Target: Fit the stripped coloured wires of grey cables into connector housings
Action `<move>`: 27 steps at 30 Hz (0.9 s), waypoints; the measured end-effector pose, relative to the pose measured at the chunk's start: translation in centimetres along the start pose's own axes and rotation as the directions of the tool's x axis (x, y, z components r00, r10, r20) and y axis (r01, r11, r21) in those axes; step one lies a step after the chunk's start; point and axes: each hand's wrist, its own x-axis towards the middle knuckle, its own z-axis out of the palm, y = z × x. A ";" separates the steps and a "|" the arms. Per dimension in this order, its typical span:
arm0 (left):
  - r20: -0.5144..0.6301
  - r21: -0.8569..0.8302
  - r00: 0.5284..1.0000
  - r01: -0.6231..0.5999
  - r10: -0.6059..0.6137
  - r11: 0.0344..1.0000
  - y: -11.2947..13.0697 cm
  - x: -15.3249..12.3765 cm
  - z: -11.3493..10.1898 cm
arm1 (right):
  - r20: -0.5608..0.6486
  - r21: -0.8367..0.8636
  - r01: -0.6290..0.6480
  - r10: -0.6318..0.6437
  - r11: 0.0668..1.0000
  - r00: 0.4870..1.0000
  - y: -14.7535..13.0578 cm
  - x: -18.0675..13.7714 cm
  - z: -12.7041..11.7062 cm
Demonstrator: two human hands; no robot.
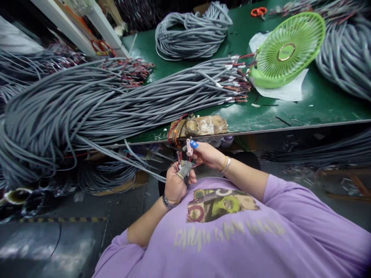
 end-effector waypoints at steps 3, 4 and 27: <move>-0.018 0.012 1.000 -0.010 0.010 1.000 -0.5 0.3 -0.2 | -0.196 -0.149 0.209 -0.236 0.966 0.952 0.8 0.2 0.4; -0.027 0.016 1.000 -0.012 0.012 1.000 -0.6 0.4 -0.4 | -0.227 -0.169 0.235 -0.269 0.957 0.936 1.0 0.3 0.5; 0.030 0.085 0.998 0.052 -0.055 0.995 -1.3 1.2 -0.5 | -0.160 0.340 -0.030 0.090 0.940 0.983 0.8 0.7 1.8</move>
